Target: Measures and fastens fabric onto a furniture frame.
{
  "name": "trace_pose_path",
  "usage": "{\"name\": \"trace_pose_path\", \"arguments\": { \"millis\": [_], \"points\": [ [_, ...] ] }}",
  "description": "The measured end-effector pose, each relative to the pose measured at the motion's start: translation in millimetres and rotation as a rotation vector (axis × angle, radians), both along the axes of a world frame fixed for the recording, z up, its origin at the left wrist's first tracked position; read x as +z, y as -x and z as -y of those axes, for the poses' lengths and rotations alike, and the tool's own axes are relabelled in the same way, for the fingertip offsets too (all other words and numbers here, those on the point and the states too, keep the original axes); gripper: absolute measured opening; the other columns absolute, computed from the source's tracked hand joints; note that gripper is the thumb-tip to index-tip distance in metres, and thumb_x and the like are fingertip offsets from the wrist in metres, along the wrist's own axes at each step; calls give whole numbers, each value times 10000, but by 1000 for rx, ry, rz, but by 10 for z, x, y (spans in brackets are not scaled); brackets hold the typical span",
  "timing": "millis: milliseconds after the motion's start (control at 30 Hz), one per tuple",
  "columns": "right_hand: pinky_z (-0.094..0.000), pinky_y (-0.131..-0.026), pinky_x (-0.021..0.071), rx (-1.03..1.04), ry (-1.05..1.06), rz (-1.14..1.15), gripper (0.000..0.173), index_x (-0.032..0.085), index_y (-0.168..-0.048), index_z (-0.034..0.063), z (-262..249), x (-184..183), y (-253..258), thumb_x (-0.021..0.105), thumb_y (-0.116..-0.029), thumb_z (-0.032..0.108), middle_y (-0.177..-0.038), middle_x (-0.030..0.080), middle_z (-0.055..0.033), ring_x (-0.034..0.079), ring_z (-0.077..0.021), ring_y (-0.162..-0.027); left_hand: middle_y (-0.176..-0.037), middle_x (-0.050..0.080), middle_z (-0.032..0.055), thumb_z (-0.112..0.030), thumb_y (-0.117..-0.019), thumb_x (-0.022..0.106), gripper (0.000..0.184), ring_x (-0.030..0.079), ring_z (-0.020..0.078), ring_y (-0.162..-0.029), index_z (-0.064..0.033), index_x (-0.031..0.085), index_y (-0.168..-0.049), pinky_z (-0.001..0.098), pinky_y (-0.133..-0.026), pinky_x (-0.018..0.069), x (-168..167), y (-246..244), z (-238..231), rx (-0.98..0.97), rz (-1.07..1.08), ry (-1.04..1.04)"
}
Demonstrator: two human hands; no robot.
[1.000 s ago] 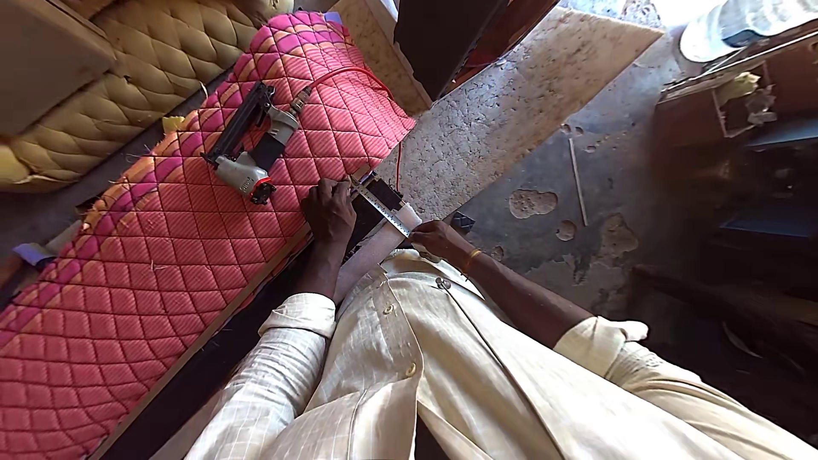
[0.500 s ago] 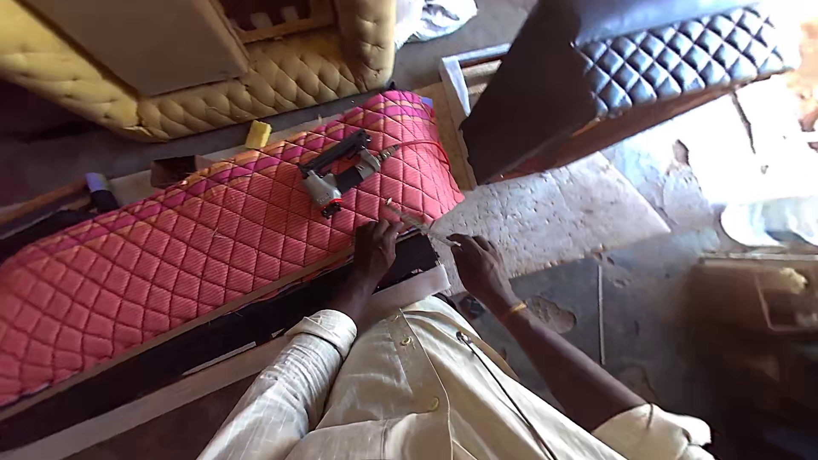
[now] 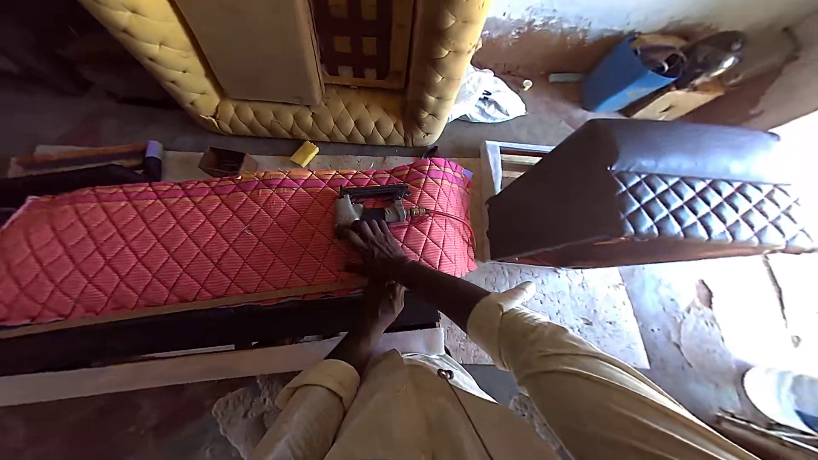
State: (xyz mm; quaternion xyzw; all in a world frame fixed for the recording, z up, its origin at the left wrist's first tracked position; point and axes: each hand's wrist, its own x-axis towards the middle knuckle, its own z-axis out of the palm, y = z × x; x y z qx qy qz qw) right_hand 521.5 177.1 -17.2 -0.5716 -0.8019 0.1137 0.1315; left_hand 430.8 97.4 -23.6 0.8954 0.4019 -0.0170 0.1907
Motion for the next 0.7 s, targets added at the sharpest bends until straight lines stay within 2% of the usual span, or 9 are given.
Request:
{"name": "trace_pose_path", "arguments": {
  "millis": [33, 67, 133, 200, 333, 400, 500, 600, 700],
  "points": [
    [-527, -1021, 447, -9, 3, -52, 832, 443, -1523, 300, 2, -2, -49, 540, -864, 799, -1376, 576, -119, 561, -326, -1221, -1033, 757, 96, -176, -981, 602, 192, 715, 282, -1028, -121, 783, -1012, 486, -928, 576, -327, 59, 22, 7, 193, -127],
    [-542, -1016, 454, -28, -27, -120, 811, 475, -1504, 277, -14, -13, -114, 510, -878, 792, -1379, 576, -127, 562, -333, -1227, -1036, 754, 49, -169, -965, 633, 164, 707, 249, -1025, -175, 789, -1016, 473, -920, 574, -461, 76, 21, 9, 278, -168],
    [-587, -1028, 445, -112, -81, -163, 664, 536, -1471, 218, -107, 31, -282, 544, -945, 624, -1397, 576, -142, 549, -363, -1258, -1089, 729, -1, -156, -975, 626, 259, 671, 204, -1073, -269, 767, -1161, 434, -964, 538, -507, 77, -16, -21, 296, -164],
    [-612, -1041, 417, -163, -8, -51, 632, 536, -1457, 185, -218, 99, -483, 616, -934, 529, -1423, 564, -143, 517, -385, -1304, -1066, 722, -3, -151, -980, 608, 327, 663, 197, -1065, -311, 742, -1233, 420, -993, 516, -541, 85, 12, -41, 285, -158],
    [-637, -1081, 372, -40, 249, 110, 563, 641, -1313, 150, -546, 134, -740, 612, -954, 583, -1350, 617, -111, 564, -336, -1269, -1079, 720, 5, -143, -979, 606, 327, 658, 200, -1080, -302, 742, -1231, 418, -1011, 507, -555, 82, -33, -56, 287, -162],
    [-641, -1092, 347, 32, 289, 127, 473, 646, -1301, 172, -668, 223, -798, 594, -991, 526, -1344, 638, -94, 588, -309, -1254, -1081, 719, -4, -162, -995, 590, 313, 655, 189, -1086, -303, 739, -1231, 407, -1030, 496, -534, 90, -49, -65, 265, -160],
    [-672, -1044, 377, -37, 218, 93, 363, 688, -1248, 250, -694, 423, -1000, 572, -1003, 491, -1218, 701, -52, 641, -283, -1162, -1084, 722, -2, -163, -994, 591, 313, 656, 195, -1092, -301, 741, -1232, 408, -1019, 501, -526, 87, -45, -79, 256, -172],
    [-596, -950, 505, -281, 222, -109, 446, 688, -1219, 170, -360, 756, -1272, 562, -999, 537, -1092, 725, -74, 691, -264, -1034, -1085, 719, -2, -179, -1000, 597, 304, 655, 196, -1089, -301, 733, -1243, 410, -999, 508, -519, 93, -57, -90, 249, -159],
    [-433, -684, 602, -413, 359, -702, 432, 558, -1314, 71, 412, 880, -1573, 535, -1033, 398, -913, 695, -91, 691, -210, -757, -1073, 715, -5, -162, -996, 595, 352, 650, 203, -1071, -342, 713, -1273, 427, -1000, 494, -530, 99, -55, -91, 252, -131]
  ]
}}
